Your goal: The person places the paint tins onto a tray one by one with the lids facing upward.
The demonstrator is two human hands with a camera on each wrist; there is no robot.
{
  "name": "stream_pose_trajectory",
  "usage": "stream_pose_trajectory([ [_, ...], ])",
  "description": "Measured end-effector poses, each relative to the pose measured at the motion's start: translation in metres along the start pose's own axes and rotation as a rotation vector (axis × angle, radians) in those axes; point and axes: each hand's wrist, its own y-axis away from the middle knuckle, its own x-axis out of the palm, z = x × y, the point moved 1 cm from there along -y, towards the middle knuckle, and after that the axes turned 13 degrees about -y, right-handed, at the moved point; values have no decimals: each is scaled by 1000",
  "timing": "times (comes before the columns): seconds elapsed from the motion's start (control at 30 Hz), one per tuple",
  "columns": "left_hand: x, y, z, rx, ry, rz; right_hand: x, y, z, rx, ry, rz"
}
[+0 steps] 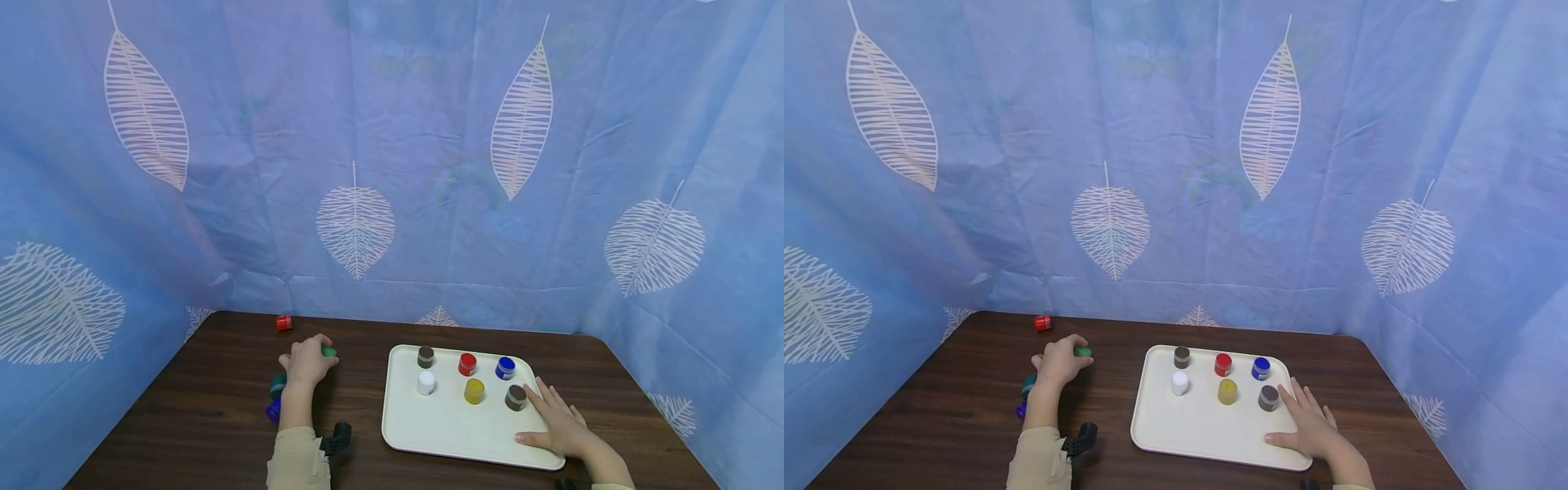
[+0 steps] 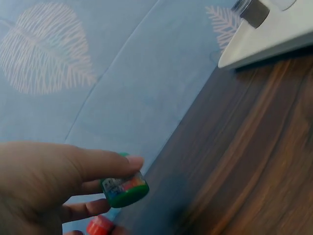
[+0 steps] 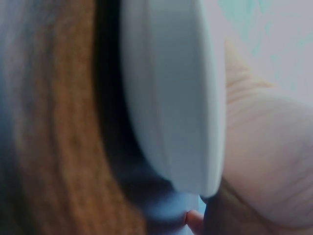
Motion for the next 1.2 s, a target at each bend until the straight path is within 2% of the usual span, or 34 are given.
stream_pose_trajectory([
  [0.37, 4, 1, -35, 70, 36, -96, 0, 0, 0, -8, -9, 2],
  [0.73, 10, 9, -77, 206, 31, -164, 0, -1, 0, 0, 8, 6],
  [1.0, 17, 21, -109, 314, 70, -146, 0, -1, 0, 8, 8, 12],
  [1.2, 21, 33, -131, 408, 52, -138, 0, -1, 0, 11, 10, 8],
])
